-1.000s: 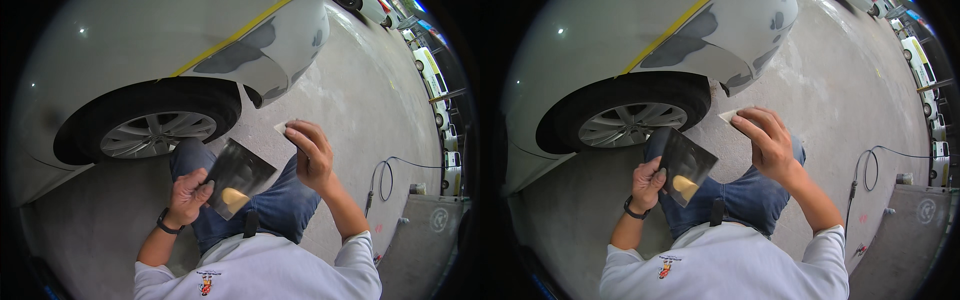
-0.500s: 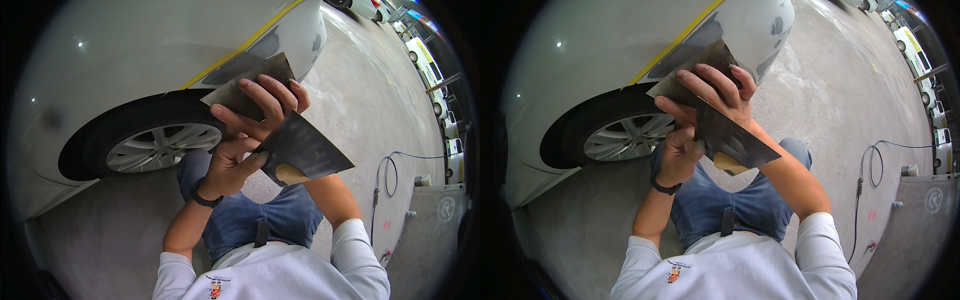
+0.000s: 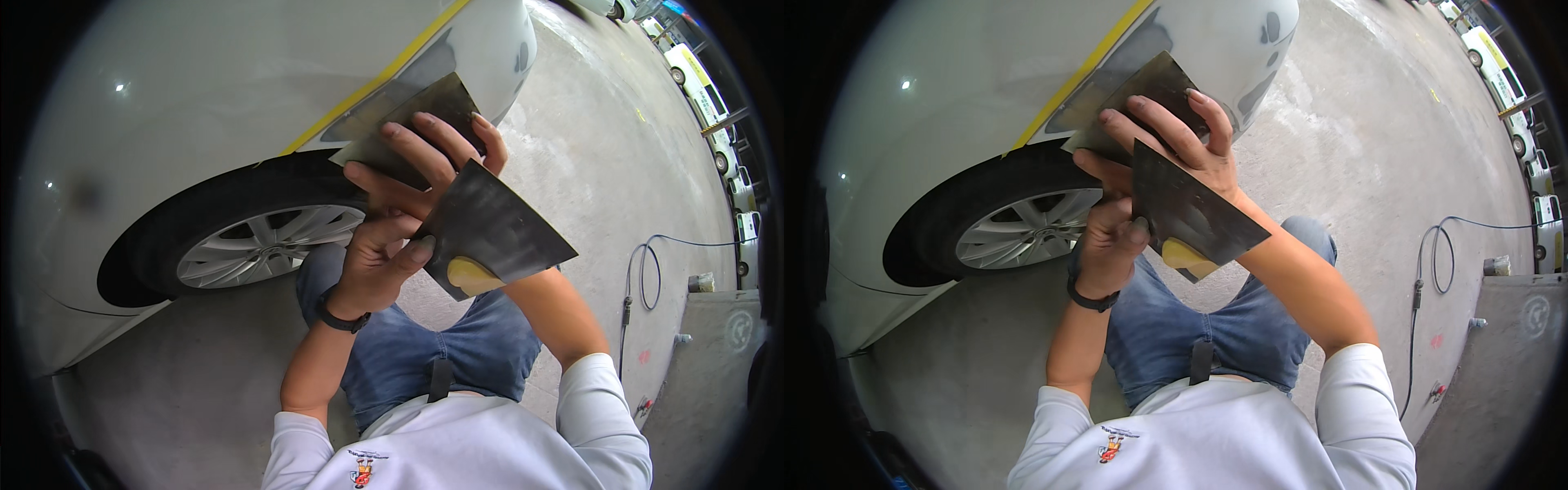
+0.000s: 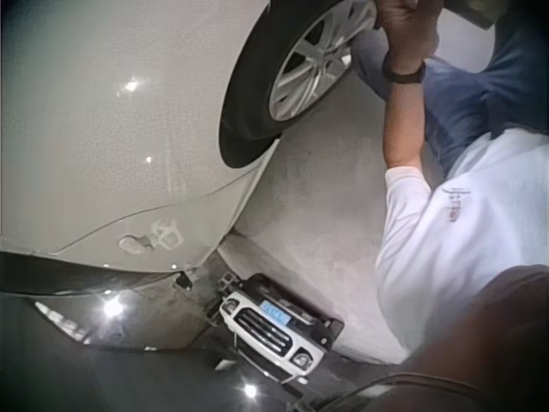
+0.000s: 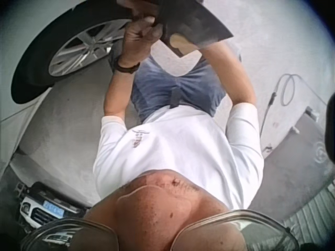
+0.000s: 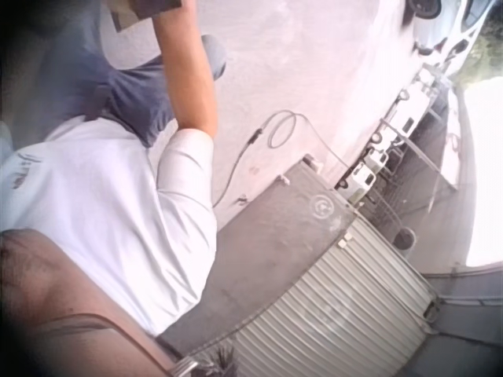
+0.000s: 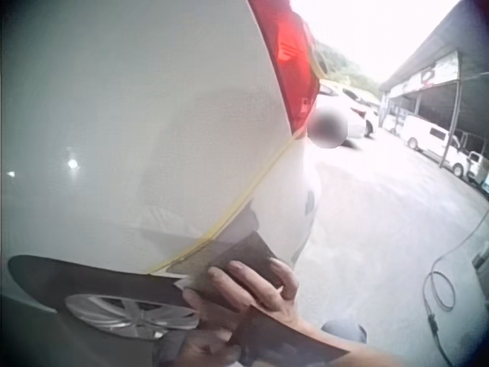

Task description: The person applies a beige body filler to the rear quarter panel of a white car using a metal spreader, then sands the area with a sanding block. They later apply filler to the rear bumper and continue sanding. The person works in a garage with other vehicles and tools visible.

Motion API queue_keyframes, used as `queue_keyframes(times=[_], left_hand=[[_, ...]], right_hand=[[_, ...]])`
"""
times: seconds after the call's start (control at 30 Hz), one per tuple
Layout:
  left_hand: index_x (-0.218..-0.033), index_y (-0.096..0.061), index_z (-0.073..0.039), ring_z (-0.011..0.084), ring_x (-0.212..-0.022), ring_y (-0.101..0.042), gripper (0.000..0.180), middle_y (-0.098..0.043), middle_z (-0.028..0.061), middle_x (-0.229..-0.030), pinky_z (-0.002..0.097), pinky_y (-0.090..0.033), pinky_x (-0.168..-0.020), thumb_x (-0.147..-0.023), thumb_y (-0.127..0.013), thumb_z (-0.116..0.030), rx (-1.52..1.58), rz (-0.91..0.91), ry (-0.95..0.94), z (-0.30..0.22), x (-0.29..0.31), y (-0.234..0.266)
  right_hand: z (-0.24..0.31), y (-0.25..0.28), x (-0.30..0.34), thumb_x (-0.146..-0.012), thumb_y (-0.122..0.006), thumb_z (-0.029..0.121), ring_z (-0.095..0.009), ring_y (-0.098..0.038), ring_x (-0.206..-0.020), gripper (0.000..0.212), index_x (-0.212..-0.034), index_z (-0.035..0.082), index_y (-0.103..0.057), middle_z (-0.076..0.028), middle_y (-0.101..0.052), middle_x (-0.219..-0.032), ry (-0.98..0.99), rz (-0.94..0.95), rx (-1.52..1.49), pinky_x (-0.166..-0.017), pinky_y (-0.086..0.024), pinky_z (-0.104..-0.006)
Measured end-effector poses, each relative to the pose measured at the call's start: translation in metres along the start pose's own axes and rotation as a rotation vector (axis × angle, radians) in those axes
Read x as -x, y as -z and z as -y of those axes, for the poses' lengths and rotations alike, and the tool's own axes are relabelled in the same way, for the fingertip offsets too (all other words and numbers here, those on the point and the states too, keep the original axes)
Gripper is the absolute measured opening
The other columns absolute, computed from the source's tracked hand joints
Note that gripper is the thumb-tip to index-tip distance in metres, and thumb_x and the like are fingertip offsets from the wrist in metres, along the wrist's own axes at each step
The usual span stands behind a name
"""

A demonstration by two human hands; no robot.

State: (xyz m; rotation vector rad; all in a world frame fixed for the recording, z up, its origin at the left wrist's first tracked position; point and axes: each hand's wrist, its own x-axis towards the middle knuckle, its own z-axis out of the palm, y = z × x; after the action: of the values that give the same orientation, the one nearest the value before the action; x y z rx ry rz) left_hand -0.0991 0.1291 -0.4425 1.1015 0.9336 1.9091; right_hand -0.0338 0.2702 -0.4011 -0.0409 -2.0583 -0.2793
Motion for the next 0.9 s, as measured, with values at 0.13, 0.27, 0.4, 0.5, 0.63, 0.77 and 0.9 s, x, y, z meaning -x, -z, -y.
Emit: queue_keyframes(times=[0.13,0.27,0.4,0.5,0.63,0.77,0.9], left_hand=[[-0.107,-0.075,-0.001,0.0148,-0.108,-0.052,0.024,-0.062,0.0043,-0.113,0.0312,-0.039,-0.098,-0.098,-0.074,-0.023,-0.067,0.021,-0.100,-0.003,0.002,-0.003],[-0.105,-0.074,-0.001,0.0157,-0.109,-0.053,0.022,-0.062,0.0055,-0.116,0.0325,-0.039,-0.098,-0.098,-0.074,-0.021,-0.080,0.009,-0.110,-0.007,-0.001,0.001],[-0.105,-0.074,0.000,0.0171,-0.111,-0.053,0.021,-0.063,0.0077,-0.121,0.0342,-0.039,-0.101,-0.097,-0.074,-0.019,-0.107,0.006,-0.130,-0.010,-0.007,0.009],[-0.106,-0.074,0.000,0.0179,-0.113,-0.054,0.022,-0.063,0.0087,-0.124,0.0348,-0.039,-0.103,-0.098,-0.074,-0.020,-0.080,-0.013,-0.103,-0.007,-0.009,0.011],[-0.107,-0.075,0.000,0.0183,-0.114,-0.054,0.023,-0.063,0.0086,-0.124,0.0346,-0.038,-0.104,-0.098,-0.074,-0.021,-0.053,-0.019,-0.040,0.001,-0.010,0.009],[-0.105,-0.075,0.000,0.0190,-0.116,-0.054,0.023,-0.065,0.0087,-0.122,0.0344,-0.038,-0.105,-0.096,-0.075,-0.020,0.036,-0.027,0.025,0.006,-0.005,0.000],[-0.103,-0.075,0.000,0.0194,-0.115,-0.055,0.023,-0.066,0.0091,-0.117,0.0342,-0.039,-0.102,-0.095,-0.077,-0.021,-0.068,-0.017,-0.032,-0.002,-0.001,-0.001]], right_hand=[[-0.001,-0.003,-0.005,-0.085,-0.081,0.049,-0.012,-0.063,-0.118,0.035,-0.112,0.028,-0.077,0.011,-0.068,-0.127,0.019,-0.166,0.091,-0.109,-0.038,-0.0481],[0.000,-0.013,-0.014,-0.083,-0.083,0.052,-0.010,-0.065,-0.113,0.040,-0.108,0.022,-0.076,0.014,-0.068,-0.123,-0.015,-0.234,0.010,-0.108,-0.041,-0.0488],[0.000,-0.020,-0.019,-0.083,-0.084,0.050,-0.010,-0.065,-0.113,0.040,-0.110,0.023,-0.076,0.014,-0.068,-0.121,-0.024,-0.235,-0.010,-0.108,-0.042,-0.0497],[-0.003,-0.022,-0.016,-0.082,-0.084,0.049,-0.009,-0.065,-0.113,0.041,-0.113,0.024,-0.076,0.013,-0.068,-0.121,-0.024,-0.228,-0.039,-0.108,-0.043,-0.0493],[-0.011,-0.019,-0.008,-0.083,-0.084,0.049,-0.008,-0.065,-0.114,0.041,-0.114,0.023,-0.076,0.013,-0.069,-0.121,-0.042,-0.143,-0.020,-0.108,-0.044,-0.0478],[-0.013,-0.008,0.000,-0.083,-0.083,0.048,-0.008,-0.064,-0.114,0.040,-0.114,0.024,-0.076,0.011,-0.069,-0.123,-0.029,-0.060,0.064,-0.109,-0.044,-0.0478],[-0.004,-0.007,-0.004,-0.084,-0.077,0.038,-0.013,-0.063,-0.117,0.034,-0.118,0.032,-0.076,0.009,-0.069,-0.124,-0.044,-0.173,-0.013,-0.112,-0.039,-0.0536]])
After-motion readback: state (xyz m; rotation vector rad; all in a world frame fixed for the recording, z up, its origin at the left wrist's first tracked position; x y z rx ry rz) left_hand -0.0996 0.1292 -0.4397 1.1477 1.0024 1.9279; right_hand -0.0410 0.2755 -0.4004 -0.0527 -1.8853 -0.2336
